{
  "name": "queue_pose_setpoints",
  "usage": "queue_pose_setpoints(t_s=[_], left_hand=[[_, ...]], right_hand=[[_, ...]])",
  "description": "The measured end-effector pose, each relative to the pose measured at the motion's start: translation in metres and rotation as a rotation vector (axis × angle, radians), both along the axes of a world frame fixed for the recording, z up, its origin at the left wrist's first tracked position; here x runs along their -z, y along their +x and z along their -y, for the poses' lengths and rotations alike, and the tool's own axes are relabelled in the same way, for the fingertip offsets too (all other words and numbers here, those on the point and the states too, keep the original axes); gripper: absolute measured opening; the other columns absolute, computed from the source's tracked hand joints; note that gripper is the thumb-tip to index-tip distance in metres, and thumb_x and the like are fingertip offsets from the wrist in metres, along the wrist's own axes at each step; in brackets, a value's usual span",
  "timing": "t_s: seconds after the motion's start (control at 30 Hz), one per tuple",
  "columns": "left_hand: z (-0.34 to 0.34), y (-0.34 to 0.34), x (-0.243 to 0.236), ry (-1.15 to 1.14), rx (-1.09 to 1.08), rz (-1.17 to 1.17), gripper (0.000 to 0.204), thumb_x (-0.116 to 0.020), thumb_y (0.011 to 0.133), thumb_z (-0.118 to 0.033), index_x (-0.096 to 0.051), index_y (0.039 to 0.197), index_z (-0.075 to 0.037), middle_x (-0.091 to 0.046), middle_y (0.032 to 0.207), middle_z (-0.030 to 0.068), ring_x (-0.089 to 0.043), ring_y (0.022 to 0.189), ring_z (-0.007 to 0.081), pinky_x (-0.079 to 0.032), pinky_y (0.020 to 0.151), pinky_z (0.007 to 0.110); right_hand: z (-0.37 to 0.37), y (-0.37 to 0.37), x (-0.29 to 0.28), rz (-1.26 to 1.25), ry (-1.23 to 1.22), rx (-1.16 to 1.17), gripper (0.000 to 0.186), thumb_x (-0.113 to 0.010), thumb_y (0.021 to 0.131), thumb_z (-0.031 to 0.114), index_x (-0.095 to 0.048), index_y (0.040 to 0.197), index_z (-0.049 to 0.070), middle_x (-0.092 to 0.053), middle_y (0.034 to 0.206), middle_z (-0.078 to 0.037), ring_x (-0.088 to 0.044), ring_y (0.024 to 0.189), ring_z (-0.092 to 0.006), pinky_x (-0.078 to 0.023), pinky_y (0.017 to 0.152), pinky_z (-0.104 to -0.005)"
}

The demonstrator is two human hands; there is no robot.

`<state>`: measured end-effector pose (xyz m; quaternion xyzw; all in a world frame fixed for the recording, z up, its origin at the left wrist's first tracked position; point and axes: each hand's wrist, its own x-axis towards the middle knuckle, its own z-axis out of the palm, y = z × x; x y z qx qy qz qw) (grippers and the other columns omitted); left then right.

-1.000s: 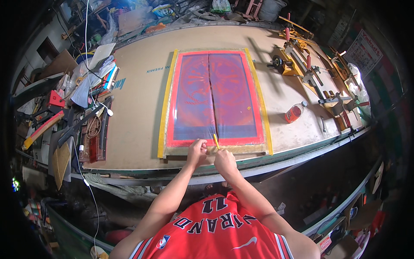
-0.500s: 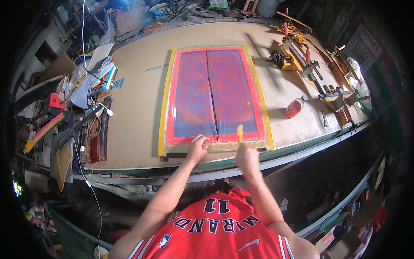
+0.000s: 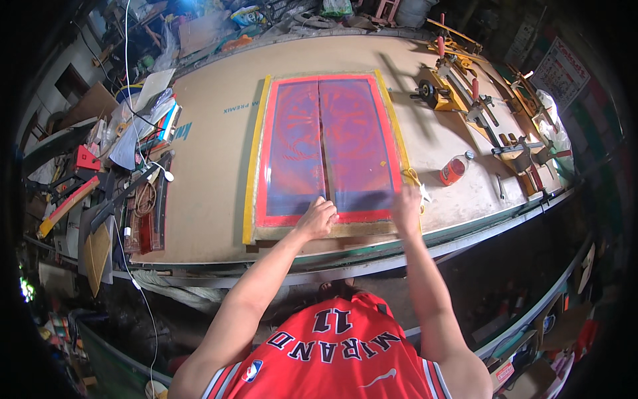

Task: The person uses yellow-handled scissors to cut a red and blue rectangular sheet taped to a workbench. They cut along the center and then along the edges, then peel back the cut sections. The person folds the removed pieces and sets them aside.

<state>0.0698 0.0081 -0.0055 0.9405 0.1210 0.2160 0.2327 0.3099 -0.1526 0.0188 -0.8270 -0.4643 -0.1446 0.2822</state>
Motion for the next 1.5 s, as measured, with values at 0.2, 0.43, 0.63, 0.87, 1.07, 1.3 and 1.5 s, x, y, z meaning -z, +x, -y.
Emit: queue_pose_setpoints(t_s=[0.2, 0.43, 0.63, 0.87, 1.07, 1.3, 1.5], left_hand=[[0.008, 0.017, 0.001, 0.107, -0.139, -0.055, 0.03, -0.062, 0.091, -0.022, -0.065, 0.067, -0.005, -0.066, 0.072, 0.0101, -0.058, 0.083, 0.0299, -0.045, 0.079, 0.046], [0.007, 0.019, 0.004, 0.217, -0.086, -0.042, 0.041, -0.062, 0.091, -0.024, -0.066, 0.055, -0.006, -0.064, 0.059, 0.0091, -0.059, 0.073, 0.0265, -0.043, 0.075, 0.045], [-0.003, 0.013, 0.004, 0.016, -0.012, 0.03, 0.033, -0.061, 0.091, -0.021, -0.066, 0.063, -0.004, -0.061, 0.061, 0.0102, -0.057, 0.07, 0.0296, -0.043, 0.073, 0.044], [-0.011, -0.012, -0.01, -0.07, 0.154, -0.083, 0.005, -0.061, 0.076, -0.002, -0.063, 0.08, -0.004, -0.057, 0.091, 0.0091, -0.051, 0.091, 0.0305, -0.043, 0.082, 0.041], [0.002, -0.028, -0.015, -0.085, 0.065, -0.051, 0.012, -0.06, 0.076, 0.001, -0.057, 0.086, -0.004, -0.055, 0.091, 0.0099, -0.051, 0.09, 0.0312, -0.042, 0.081, 0.04], [0.003, -0.023, 0.003, 0.096, 0.065, 0.039, 0.016, -0.058, 0.066, -0.001, -0.052, 0.08, -0.005, -0.053, 0.087, 0.0117, -0.051, 0.089, 0.0315, -0.043, 0.081, 0.041], [0.006, -0.021, 0.0, 0.104, 0.089, 0.09, 0.015, -0.058, 0.065, -0.001, -0.052, 0.078, -0.005, -0.052, 0.086, 0.0113, -0.051, 0.087, 0.0313, -0.043, 0.081, 0.041]], right_hand=[[-0.03, -0.115, 0.019, -0.036, 0.037, -0.254, 0.016, -0.06, 0.08, 0.004, -0.064, 0.096, 0.005, -0.062, 0.102, -0.01, -0.058, 0.095, -0.0323, -0.047, 0.082, -0.0451], [-0.03, -0.111, 0.012, -0.042, 0.054, -0.247, 0.013, -0.063, 0.083, 0.006, -0.068, 0.096, 0.006, -0.064, 0.101, -0.01, -0.06, 0.094, -0.031, -0.049, 0.079, -0.0431], [-0.028, -0.104, 0.021, -0.07, 0.088, -0.286, 0.015, -0.065, 0.08, 0.004, -0.069, 0.094, 0.006, -0.065, 0.101, -0.01, -0.06, 0.094, -0.0303, -0.049, 0.08, -0.0424], [-0.019, -0.104, 0.01, -0.196, 0.063, -0.414, 0.016, -0.066, 0.073, 0.002, -0.068, 0.087, 0.007, -0.065, 0.097, -0.009, -0.059, 0.092, -0.0305, -0.047, 0.083, -0.0441], [0.001, -0.009, 0.01, -0.115, -0.056, 0.246, 0.029, -0.06, 0.075, 0.0, -0.066, 0.104, 0.002, -0.063, 0.105, -0.018, -0.057, 0.1, -0.0383, -0.047, 0.086, -0.0477], [0.037, 0.087, 0.022, -0.224, -0.237, 0.306, 0.027, -0.06, 0.087, 0.016, -0.068, 0.106, -0.001, -0.066, 0.111, -0.022, -0.059, 0.11, -0.0354, -0.042, 0.099, -0.0439], [0.037, 0.103, 0.024, -0.19, -0.362, 0.314, 0.027, -0.057, 0.087, 0.01, -0.063, 0.111, -0.001, -0.066, 0.107, -0.027, -0.065, 0.1, -0.0414, -0.051, 0.086, -0.0496]])
